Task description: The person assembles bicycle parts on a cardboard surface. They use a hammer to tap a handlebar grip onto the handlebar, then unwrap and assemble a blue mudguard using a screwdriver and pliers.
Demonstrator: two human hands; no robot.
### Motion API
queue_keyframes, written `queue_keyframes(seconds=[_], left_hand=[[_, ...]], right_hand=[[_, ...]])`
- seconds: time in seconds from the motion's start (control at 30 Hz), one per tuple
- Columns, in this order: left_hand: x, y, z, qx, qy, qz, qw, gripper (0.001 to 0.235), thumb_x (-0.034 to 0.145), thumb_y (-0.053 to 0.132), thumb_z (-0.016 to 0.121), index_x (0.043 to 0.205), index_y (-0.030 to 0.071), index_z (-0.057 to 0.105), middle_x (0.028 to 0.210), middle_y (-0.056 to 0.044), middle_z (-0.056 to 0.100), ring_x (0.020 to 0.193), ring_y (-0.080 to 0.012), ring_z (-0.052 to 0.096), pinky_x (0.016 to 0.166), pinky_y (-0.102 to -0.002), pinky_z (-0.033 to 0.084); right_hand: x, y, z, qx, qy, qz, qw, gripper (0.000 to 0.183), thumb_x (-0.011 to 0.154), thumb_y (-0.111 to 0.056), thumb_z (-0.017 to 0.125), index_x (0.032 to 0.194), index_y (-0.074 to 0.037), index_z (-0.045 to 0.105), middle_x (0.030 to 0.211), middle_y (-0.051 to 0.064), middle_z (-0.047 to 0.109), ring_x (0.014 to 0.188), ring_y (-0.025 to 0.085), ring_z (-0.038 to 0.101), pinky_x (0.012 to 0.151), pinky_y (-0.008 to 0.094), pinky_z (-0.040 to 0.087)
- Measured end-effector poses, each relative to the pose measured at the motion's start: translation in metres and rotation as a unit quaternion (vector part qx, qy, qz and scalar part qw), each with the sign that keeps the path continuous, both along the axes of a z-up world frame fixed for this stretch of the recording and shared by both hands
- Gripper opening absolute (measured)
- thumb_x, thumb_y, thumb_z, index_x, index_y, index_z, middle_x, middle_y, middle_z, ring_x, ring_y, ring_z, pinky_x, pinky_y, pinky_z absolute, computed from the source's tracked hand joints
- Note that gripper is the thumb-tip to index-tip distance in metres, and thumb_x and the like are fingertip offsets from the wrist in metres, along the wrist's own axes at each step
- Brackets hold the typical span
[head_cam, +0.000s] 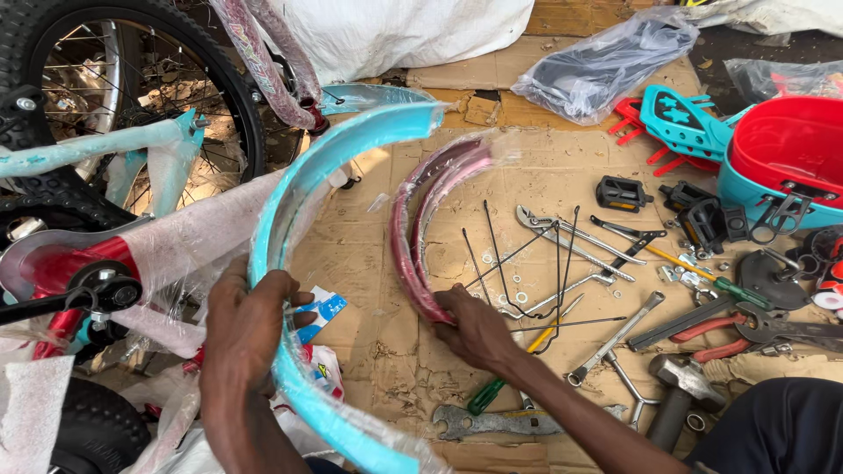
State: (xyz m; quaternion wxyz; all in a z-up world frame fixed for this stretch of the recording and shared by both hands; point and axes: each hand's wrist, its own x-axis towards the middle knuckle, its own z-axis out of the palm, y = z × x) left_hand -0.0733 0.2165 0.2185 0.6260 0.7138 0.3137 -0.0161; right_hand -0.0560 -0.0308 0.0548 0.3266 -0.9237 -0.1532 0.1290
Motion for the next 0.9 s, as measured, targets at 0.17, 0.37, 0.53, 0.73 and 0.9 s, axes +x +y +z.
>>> queue_keyframes(seconds=[0.17, 0.37, 0.53, 0.73, 0.9], left_hand=[[0.008, -0.021, -0.006, -0.001, -0.118, -0.044, 0.992, 0.054, 0.072, 0.008, 0.056, 0.124, 0.002, 0.066, 0.092, -0.013, 0.071, 0.067, -0.0186, 0.064, 0.062, -0.034, 0.057], [0.026, -0.041, -0.041, -0.068, -0.152, -0.046, 0.985, 0.053, 0.073, 0.008, 0.059, 0.126, 0.002, 0.065, 0.095, -0.009, 0.067, 0.072, -0.017, 0.061, 0.063, -0.036, 0.053], [0.03, -0.072, -0.04, -0.059, -0.234, -0.044, 0.969, 0.063, 0.073, 0.005, 0.067, 0.135, 0.004, 0.059, 0.107, -0.008, 0.068, 0.09, -0.019, 0.066, 0.081, -0.036, 0.056], [0.03, -0.137, -0.04, -0.038, -0.392, -0.08, 0.916, 0.096, 0.069, 0.008, 0.087, 0.148, 0.002, 0.033, 0.131, -0.011, 0.054, 0.116, -0.0205, 0.059, 0.096, -0.036, 0.056], [0.026, -0.176, -0.06, 0.132, -0.436, -0.19, 0.869, 0.079, 0.074, 0.013, 0.092, 0.131, 0.0, 0.038, 0.116, -0.012, 0.051, 0.111, -0.0235, 0.055, 0.101, -0.041, 0.045]], right_hand=[[-0.015, 0.037, -0.005, 0.148, 0.022, 0.152, 0.977, 0.046, 0.088, -0.018, 0.072, 0.13, -0.002, 0.064, 0.108, 0.02, 0.068, 0.092, 0.037, 0.069, 0.081, 0.047, 0.055], [-0.017, -0.007, 0.014, 0.201, 0.04, 0.222, 0.953, 0.054, 0.095, -0.02, 0.063, 0.145, -0.006, 0.051, 0.125, 0.014, 0.066, 0.111, 0.029, 0.064, 0.089, 0.046, 0.053], [0.016, -0.089, 0.048, 0.248, 0.223, -0.101, 0.937, 0.054, 0.1, -0.047, 0.049, 0.127, -0.006, 0.071, 0.123, 0.009, 0.078, 0.111, 0.021, 0.071, 0.1, 0.036, 0.055], [0.02, -0.159, 0.097, 0.286, 0.077, -0.161, 0.942, 0.056, 0.098, -0.05, 0.051, 0.127, -0.005, 0.068, 0.121, 0.013, 0.074, 0.111, 0.024, 0.069, 0.098, 0.042, 0.055], [0.014, -0.165, 0.13, 0.423, -0.005, -0.153, 0.893, 0.072, 0.099, -0.06, 0.048, 0.148, -0.008, 0.045, 0.139, 0.017, 0.062, 0.12, 0.025, 0.064, 0.102, 0.044, 0.053]])
